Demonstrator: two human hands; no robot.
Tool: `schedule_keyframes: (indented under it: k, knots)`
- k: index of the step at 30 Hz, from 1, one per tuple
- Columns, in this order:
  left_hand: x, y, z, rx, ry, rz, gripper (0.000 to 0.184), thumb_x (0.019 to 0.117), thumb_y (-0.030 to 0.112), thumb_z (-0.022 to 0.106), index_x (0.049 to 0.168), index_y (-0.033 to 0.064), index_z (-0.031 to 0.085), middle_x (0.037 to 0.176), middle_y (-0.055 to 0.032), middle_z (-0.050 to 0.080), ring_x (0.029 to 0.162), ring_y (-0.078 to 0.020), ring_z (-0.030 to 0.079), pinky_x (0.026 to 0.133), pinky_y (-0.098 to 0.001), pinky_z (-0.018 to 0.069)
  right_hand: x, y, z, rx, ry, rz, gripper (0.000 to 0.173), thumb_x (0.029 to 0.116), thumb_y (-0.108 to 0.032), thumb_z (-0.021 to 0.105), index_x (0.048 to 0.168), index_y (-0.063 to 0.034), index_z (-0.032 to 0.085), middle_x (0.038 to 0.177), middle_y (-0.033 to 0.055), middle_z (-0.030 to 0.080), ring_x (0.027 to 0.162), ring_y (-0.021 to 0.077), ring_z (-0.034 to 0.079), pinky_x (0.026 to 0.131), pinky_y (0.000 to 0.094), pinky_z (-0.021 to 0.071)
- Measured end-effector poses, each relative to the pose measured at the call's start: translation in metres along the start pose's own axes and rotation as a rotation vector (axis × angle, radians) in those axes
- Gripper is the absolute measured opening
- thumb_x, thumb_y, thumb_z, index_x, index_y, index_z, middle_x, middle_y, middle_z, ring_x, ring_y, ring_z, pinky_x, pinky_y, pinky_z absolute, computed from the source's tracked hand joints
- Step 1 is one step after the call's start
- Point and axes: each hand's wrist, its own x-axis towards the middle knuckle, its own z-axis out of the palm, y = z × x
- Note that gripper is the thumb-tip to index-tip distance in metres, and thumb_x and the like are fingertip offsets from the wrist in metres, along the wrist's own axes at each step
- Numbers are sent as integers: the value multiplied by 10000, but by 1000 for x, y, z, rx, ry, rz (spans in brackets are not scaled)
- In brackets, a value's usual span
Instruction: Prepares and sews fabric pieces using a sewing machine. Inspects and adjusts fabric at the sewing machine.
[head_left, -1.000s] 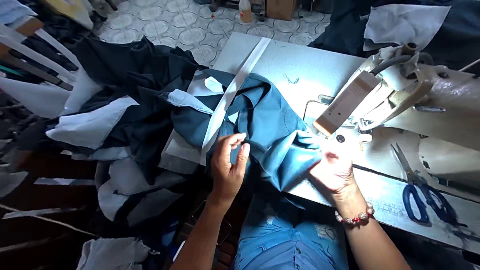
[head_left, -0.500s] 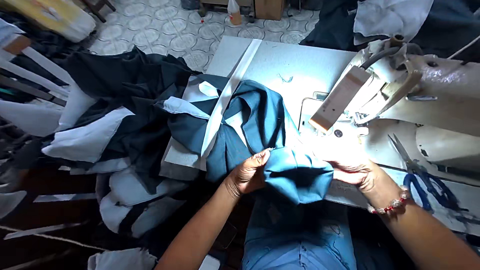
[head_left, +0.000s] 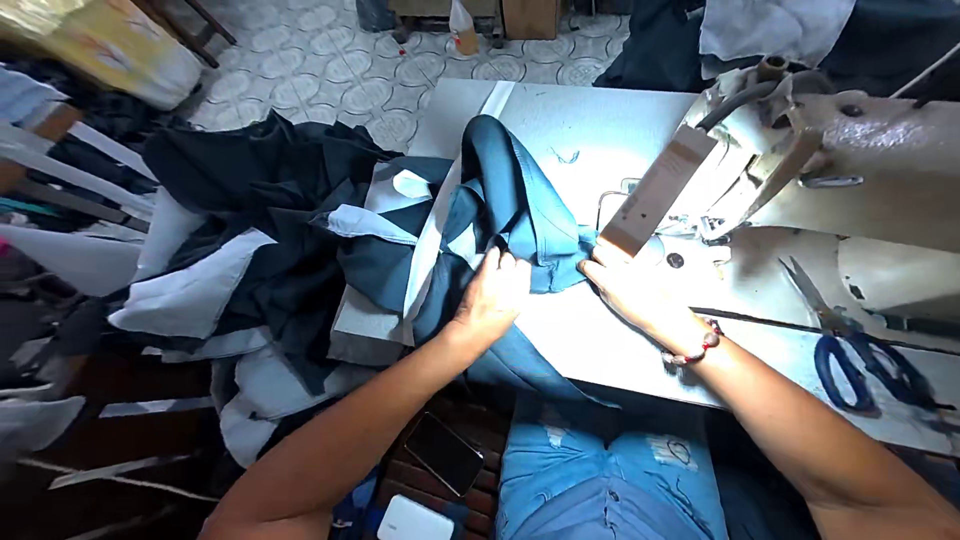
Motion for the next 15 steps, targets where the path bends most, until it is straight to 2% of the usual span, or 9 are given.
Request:
schedule_keyframes:
  k: [1, 2, 4, 6, 9, 10, 12, 13, 15]
  knots:
    - [-4, 3, 4, 19, 79, 57, 271, 901, -107, 581, 1123, -34, 720, 909, -168, 703, 857, -334, 676, 852, -476, 493, -3, -1, 0, -23, -11, -13, 127, 891, 64, 651, 984, 8, 717, 956, 193, 686, 1011, 414, 667, 969, 608, 463]
    - [-6, 6, 8, 11, 152, 112, 266, 901, -88, 586, 1116, -22, 727, 835, -148, 687, 777, -305, 655, 771, -436, 477, -5, -3, -1, -57, -9, -29, 158, 903, 64, 633, 1023, 15, 723, 984, 196, 694, 1057, 423, 657, 990, 610, 453]
    - [-7, 9, 14, -45, 239, 183, 267, 925, -41, 567, 1124, 5, 739, 792, -117, 676, 747, -274, 639, 791, -415, 474, -9, 0, 7, -149, 78, -75, 201, 899, 52, 607, 1039, 4, 742, 1010, 182, 714, 1126, 432, 649, 972, 620, 464]
    - [-5, 12, 15, -91, 264, 215, 248, 928, -33, 560, 1089, -6, 747, 778, -119, 680, 729, -271, 641, 809, -421, 480, -12, 4, 11, -230, 127, -80, 209, 893, 33, 603, 1031, -10, 754, 1035, 168, 730, 1153, 423, 647, 887, 579, 485]
    - [-2, 18, 11, -149, 197, 194, 227, 917, -1, 583, 1081, -25, 738, 808, -140, 685, 728, -292, 651, 740, -432, 492, -16, -3, -3, -234, 22, 70, 236, 885, 49, 652, 1086, -22, 752, 1073, 163, 716, 1135, 427, 622, 850, 584, 466]
    - [-1, 20, 12, -173, 181, 184, 238, 913, 44, 585, 1082, -29, 735, 841, -146, 689, 744, -300, 654, 715, -435, 491, -17, -7, -5, -216, 22, 92, 256, 883, 25, 654, 1107, -52, 751, 1041, 153, 718, 1095, 425, 640, 831, 585, 475]
    - [-1, 24, 11, -235, 149, 164, 319, 897, 157, 567, 1078, -44, 736, 899, -164, 700, 781, -325, 666, 677, -457, 488, -23, -16, 0, -119, 138, 36, 291, 908, -60, 598, 1145, -111, 760, 896, 131, 693, 884, 382, 650, 716, 532, 459]
    - [-2, 27, 10, -262, 140, 154, 346, 899, 191, 554, 1067, -48, 739, 919, -172, 707, 788, -333, 671, 661, -462, 487, -27, -22, 5, -90, 200, 3, 285, 942, -102, 581, 1155, -146, 765, 878, 113, 690, 846, 349, 640, 727, 508, 462]
    - [-1, 30, 8, -305, 127, 136, 386, 901, 245, 527, 1033, -43, 747, 939, -182, 717, 795, -347, 677, 643, -471, 484, -32, -30, 11, -76, 260, -27, 299, 944, -102, 571, 1141, -180, 782, 858, 102, 686, 835, 318, 610, 784, 476, 428]
